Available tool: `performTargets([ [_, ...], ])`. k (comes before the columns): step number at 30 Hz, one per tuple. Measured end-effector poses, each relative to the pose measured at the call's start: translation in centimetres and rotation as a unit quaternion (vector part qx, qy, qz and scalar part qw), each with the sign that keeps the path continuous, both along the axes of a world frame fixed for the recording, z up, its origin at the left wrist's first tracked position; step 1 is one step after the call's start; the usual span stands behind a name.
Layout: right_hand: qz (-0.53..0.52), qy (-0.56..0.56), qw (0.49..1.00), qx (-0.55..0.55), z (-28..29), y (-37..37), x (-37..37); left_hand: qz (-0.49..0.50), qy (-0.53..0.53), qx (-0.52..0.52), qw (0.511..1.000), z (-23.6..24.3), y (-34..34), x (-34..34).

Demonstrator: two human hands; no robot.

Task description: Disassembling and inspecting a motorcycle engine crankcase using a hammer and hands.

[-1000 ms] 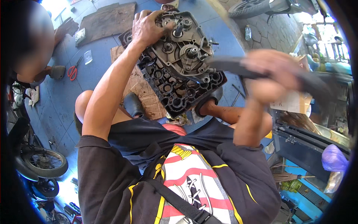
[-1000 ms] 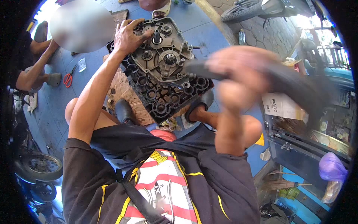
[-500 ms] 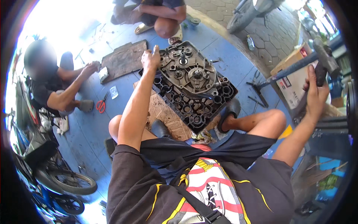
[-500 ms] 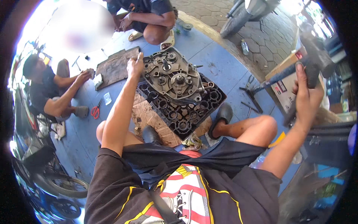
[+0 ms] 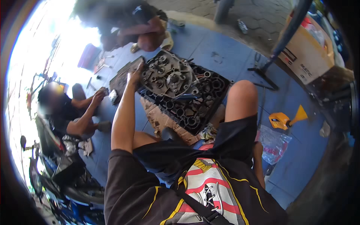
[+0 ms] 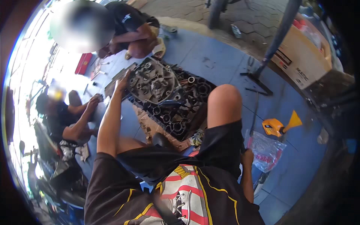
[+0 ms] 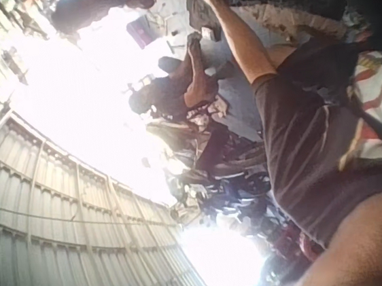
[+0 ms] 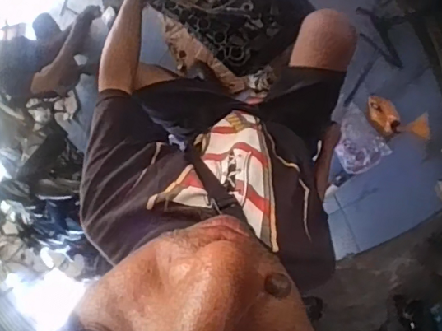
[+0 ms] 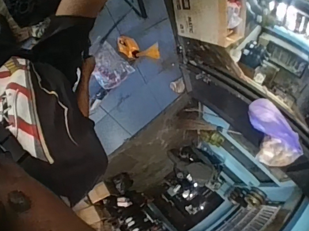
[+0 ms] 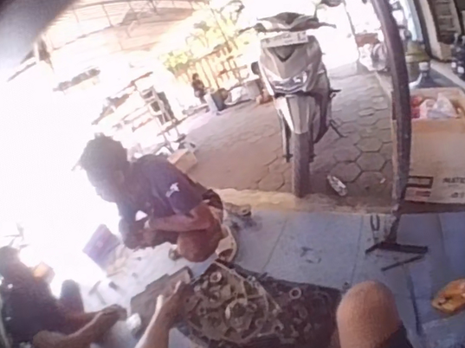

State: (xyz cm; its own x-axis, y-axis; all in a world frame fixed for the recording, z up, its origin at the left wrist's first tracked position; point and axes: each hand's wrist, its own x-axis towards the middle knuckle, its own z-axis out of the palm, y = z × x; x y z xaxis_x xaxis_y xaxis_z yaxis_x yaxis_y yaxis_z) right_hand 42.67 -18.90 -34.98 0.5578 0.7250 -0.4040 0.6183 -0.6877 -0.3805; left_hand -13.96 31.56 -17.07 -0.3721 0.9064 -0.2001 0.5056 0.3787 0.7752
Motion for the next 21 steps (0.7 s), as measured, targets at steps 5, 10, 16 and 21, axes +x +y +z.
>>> performTargets([
  [5,-0.087,0.070,0.988,0.105,-11.4,-4.8,1.8,-0.007,0.027,-0.013,1.000,0.6,-0.5,2.5],
  [10,-0.099,0.072,0.965,0.234,-8.9,0.5,4.3,-0.092,0.144,-0.065,0.983,4.6,-1.9,4.5],
  [16,-0.124,0.061,0.908,0.395,-2.5,6.8,9.4,-0.270,0.218,0.104,0.932,11.0,-3.9,7.4],
  [21,-0.098,-0.034,0.918,0.383,9.4,10.5,11.6,-0.413,0.188,0.233,0.860,9.0,-4.6,7.4],
])
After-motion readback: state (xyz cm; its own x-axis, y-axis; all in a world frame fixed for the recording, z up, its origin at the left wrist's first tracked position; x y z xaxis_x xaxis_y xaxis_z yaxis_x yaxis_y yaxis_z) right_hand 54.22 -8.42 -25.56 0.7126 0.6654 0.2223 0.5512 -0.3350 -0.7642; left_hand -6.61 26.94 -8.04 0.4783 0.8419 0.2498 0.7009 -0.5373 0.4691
